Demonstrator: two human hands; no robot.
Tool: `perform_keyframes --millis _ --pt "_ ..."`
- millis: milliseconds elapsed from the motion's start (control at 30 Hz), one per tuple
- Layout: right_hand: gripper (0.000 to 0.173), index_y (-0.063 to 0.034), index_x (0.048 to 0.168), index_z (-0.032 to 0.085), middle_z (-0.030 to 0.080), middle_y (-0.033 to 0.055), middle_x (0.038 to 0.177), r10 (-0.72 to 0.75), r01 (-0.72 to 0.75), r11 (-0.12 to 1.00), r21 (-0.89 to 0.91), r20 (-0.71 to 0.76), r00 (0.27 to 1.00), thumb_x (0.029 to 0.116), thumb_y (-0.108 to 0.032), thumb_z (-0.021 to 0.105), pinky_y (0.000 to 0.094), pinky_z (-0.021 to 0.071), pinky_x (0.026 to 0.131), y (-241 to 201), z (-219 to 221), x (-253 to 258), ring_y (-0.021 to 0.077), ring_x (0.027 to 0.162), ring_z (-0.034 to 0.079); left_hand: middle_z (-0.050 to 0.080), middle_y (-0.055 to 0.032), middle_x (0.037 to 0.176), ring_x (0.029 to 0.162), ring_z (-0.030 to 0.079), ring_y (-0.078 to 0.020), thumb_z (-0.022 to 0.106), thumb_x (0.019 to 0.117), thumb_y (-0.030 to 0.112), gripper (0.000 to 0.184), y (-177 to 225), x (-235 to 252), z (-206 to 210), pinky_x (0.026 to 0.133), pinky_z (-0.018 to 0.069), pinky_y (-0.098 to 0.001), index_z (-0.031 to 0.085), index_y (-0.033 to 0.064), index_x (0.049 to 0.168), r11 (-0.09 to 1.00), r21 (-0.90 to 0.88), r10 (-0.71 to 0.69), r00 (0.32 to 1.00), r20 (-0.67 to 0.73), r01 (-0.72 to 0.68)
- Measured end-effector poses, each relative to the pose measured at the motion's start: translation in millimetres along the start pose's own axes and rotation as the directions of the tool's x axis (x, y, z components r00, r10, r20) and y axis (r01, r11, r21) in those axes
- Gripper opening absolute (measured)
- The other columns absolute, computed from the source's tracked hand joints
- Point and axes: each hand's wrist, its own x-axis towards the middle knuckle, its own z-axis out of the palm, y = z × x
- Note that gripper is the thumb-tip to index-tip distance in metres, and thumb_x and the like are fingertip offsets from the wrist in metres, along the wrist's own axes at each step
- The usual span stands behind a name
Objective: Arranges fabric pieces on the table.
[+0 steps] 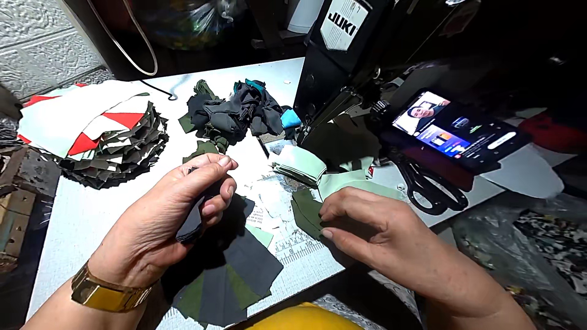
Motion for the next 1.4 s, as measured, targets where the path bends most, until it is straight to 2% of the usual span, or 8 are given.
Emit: perform_keyframes --millis 100,167,333,567,733,900,1267,1400 --pt "0.010 -0.0164 0.091 0.073 0.064 -0.0064 0.097 0.011 -0.011 0.994 -0.110 -0.004 1.000 0.0893 -0.025 0.069 0.0179 0.0536 0.071 -1 9 0 0.0022 0.087 0.061 0.054 0.0006 0.071 0.047 0.044 0.0017 0.050 0.1081 0.024 0.018 0 0 2 0.041 0.0370 -0.0093 0.064 0.0132 0.105 1.000 0.010 -0.006 1.000 -0.012 0.006" --pt "0.009 -0.0167 0.089 0.073 0.063 -0.0064 0.096 0.007 -0.009 0.989 -0.145 -0.012 1.000 0.0897 -0.023 0.067 0.0172 0.0529 0.070 -1 12 1 0.0019 0.085 0.061 0.054 0.0006 0.071 0.047 0.043 0.0017 0.049 0.1081 0.023 0.018 -1 -1 2 0.041 0.0366 -0.0093 0.063 0.0130 0.106 1.000 0.019 -0.002 1.000 -0.013 0.002" --pt "0.015 -0.0152 0.087 0.074 0.063 -0.0061 0.095 0.004 -0.007 0.997 -0.073 -0.029 1.000 0.0914 -0.014 0.060 0.0132 0.0530 0.067 2 9 0 -0.0006 0.084 0.061 0.055 0.0003 0.070 0.047 0.044 0.0016 0.050 0.1077 0.022 0.018 -1 -1 4 0.041 0.0373 -0.0098 0.064 0.0124 0.103 0.999 0.043 0.004 1.000 -0.017 -0.004" --pt "0.015 -0.0151 0.094 0.072 0.066 -0.0072 0.094 0.085 -0.084 0.996 0.030 -0.040 0.996 0.0967 -0.014 0.057 0.0158 0.0551 0.070 4 3 5 0.0014 0.084 0.064 0.056 -0.0013 0.072 0.046 0.042 0.0006 0.055 0.1056 0.021 0.014 -3 -2 6 0.041 0.0380 -0.0106 0.066 0.0114 0.105 0.991 0.133 0.020 1.000 -0.020 -0.017" --pt "0.012 -0.0182 0.089 0.075 0.067 -0.0083 0.096 0.098 -0.100 0.987 0.126 0.022 0.995 0.0909 -0.014 0.063 0.0167 0.0571 0.068 2 4 4 0.0021 0.085 0.065 0.056 -0.0013 0.073 0.047 0.043 0.0007 0.055 0.1052 0.017 0.013 -4 -2 6 0.041 0.0383 -0.0107 0.066 0.0105 0.109 0.988 0.153 0.022 1.000 -0.004 -0.021" --pt "0.010 -0.0213 0.082 0.074 0.066 -0.0097 0.093 0.146 -0.147 0.985 0.085 0.016 0.989 0.0852 -0.016 0.066 0.0151 0.0557 0.065 -4 8 2 -0.0001 0.082 0.064 0.058 -0.0010 0.073 0.048 0.044 0.0010 0.055 0.1053 0.018 0.013 -5 -2 5 0.041 0.0385 -0.0104 0.066 0.0113 0.109 0.984 0.177 0.032 0.999 0.010 -0.033" --pt "0.013 -0.0229 0.074 0.073 0.066 -0.0111 0.090 0.172 -0.172 0.985 0.019 -0.020 0.985 0.0814 -0.015 0.065 0.0139 0.0522 0.060 -7 9 3 -0.0029 0.078 0.062 0.057 -0.0019 0.073 0.047 0.043 0.0004 0.055 0.1049 0.016 0.013 -5 -3 7 0.041 0.0382 -0.0107 0.065 0.0100 0.111 0.987 0.160 0.022 1.000 0.003 -0.022" --pt "0.013 -0.0215 0.076 0.073 0.065 -0.0102 0.091 0.155 -0.156 0.988 -0.006 -0.020 0.988 0.0838 -0.015 0.064 0.0134 0.0530 0.062 -7 10 3 -0.0023 0.079 0.062 0.057 -0.0023 0.073 0.047 0.043 0.0002 0.055 0.1047 0.015 0.013 -6 -2 7 0.041 0.0368 -0.0108 0.066 0.0101 0.110 0.985 0.172 0.026 1.000 0.010 -0.027"
